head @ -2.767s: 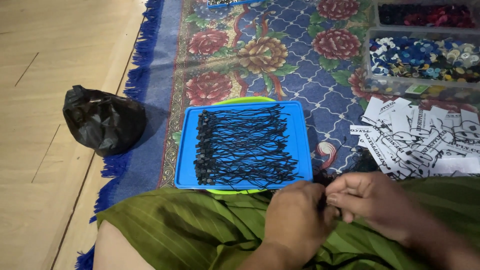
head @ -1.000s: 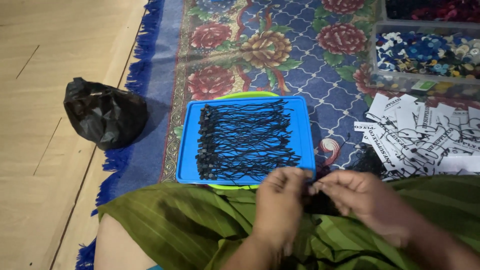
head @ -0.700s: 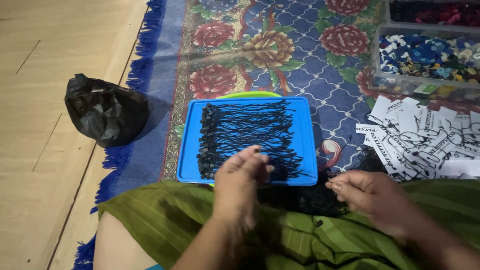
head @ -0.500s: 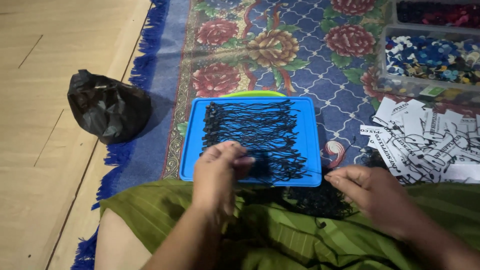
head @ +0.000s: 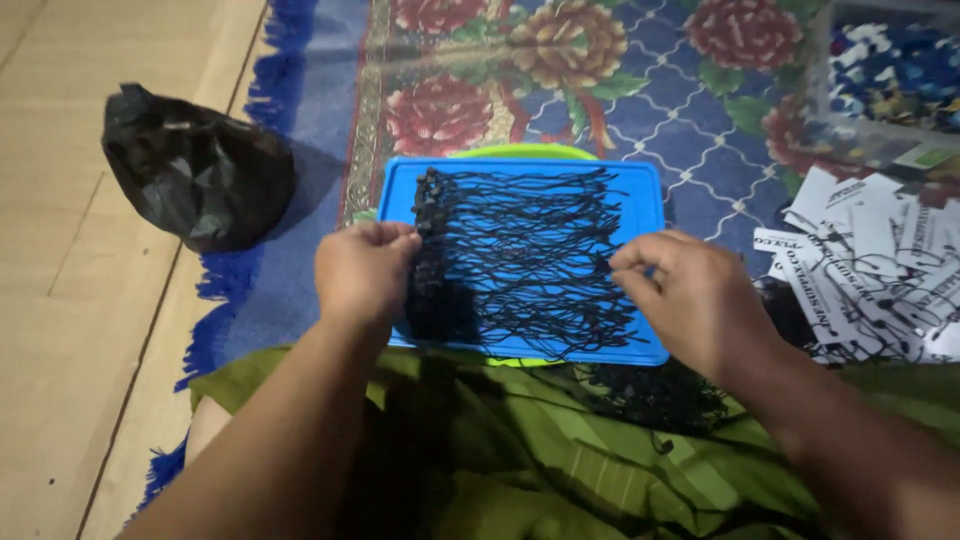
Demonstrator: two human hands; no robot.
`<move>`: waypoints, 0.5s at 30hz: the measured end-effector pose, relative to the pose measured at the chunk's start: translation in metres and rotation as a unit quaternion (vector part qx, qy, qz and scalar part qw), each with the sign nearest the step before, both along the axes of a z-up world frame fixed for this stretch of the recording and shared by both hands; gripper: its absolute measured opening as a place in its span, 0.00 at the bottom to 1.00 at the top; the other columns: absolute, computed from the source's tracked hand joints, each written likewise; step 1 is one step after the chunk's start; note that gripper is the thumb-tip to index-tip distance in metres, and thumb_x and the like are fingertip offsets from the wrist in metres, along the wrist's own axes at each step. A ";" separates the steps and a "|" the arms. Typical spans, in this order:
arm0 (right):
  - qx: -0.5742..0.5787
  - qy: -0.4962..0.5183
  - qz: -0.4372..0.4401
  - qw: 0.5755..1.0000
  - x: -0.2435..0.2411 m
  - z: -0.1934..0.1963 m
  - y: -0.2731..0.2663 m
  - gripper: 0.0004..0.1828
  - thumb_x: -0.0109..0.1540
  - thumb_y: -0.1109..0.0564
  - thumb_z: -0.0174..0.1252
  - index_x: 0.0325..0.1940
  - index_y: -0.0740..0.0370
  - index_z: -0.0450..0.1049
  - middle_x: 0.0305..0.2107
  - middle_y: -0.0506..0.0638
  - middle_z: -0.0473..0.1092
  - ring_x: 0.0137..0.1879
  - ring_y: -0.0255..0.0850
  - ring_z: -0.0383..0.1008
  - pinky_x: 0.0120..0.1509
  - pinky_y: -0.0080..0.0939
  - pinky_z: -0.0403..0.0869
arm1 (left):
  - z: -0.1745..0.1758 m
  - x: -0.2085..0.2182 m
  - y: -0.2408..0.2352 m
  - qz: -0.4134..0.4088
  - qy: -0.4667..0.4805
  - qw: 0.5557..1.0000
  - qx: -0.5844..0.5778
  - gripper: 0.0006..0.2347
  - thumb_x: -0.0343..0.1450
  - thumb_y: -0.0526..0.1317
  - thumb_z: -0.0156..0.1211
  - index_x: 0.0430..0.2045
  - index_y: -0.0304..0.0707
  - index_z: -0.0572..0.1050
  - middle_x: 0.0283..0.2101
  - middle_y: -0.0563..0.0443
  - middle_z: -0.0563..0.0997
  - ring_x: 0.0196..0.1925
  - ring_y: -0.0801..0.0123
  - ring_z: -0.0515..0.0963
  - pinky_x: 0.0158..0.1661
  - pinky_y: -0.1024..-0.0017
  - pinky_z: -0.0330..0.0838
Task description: The person sits on a patterned rug and repeatedly picks up black cable ties from a blue tray, manipulates them with both hands, and places them back onto the tray. Nearby, a black plastic bag and a container of colorful beads are visible.
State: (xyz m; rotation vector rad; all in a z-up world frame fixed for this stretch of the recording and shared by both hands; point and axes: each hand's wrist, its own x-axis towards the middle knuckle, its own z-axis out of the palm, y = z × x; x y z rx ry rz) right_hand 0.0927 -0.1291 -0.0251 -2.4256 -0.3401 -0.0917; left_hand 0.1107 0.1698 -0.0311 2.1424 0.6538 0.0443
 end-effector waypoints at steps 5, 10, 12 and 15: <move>-0.082 -0.009 0.003 0.997 0.023 -0.029 -0.002 0.06 0.62 0.55 0.64 0.42 0.46 0.82 0.33 0.47 0.79 0.41 0.56 0.80 0.44 0.55 0.80 | -0.026 0.024 0.016 -0.026 0.055 0.991 0.119 0.06 0.66 0.46 0.67 0.33 0.54 0.87 0.31 0.50 0.86 0.42 0.51 0.85 0.42 0.60 0.78; -0.099 -0.051 0.019 0.994 0.034 -0.044 0.000 0.06 0.62 0.56 0.64 0.43 0.48 0.82 0.34 0.51 0.77 0.44 0.58 0.79 0.47 0.55 0.79 | -0.032 0.032 0.017 -0.057 0.065 0.980 0.182 0.05 0.65 0.46 0.65 0.28 0.58 0.87 0.30 0.51 0.86 0.43 0.48 0.85 0.43 0.57 0.78; -0.121 -0.082 0.026 0.989 0.036 -0.047 0.000 0.06 0.64 0.55 0.63 0.44 0.46 0.82 0.36 0.48 0.78 0.43 0.55 0.80 0.47 0.51 0.78 | -0.015 0.028 0.008 -0.045 0.079 0.984 0.151 0.06 0.66 0.42 0.62 0.30 0.51 0.86 0.33 0.44 0.86 0.48 0.44 0.83 0.47 0.54 0.78; -0.132 -0.101 0.046 0.985 0.034 -0.042 0.002 0.07 0.65 0.57 0.60 0.45 0.48 0.82 0.36 0.50 0.77 0.44 0.56 0.79 0.48 0.52 0.78 | -0.029 0.035 0.012 -0.038 0.086 0.979 0.179 0.07 0.64 0.41 0.61 0.28 0.52 0.86 0.32 0.46 0.85 0.46 0.44 0.84 0.46 0.54 0.78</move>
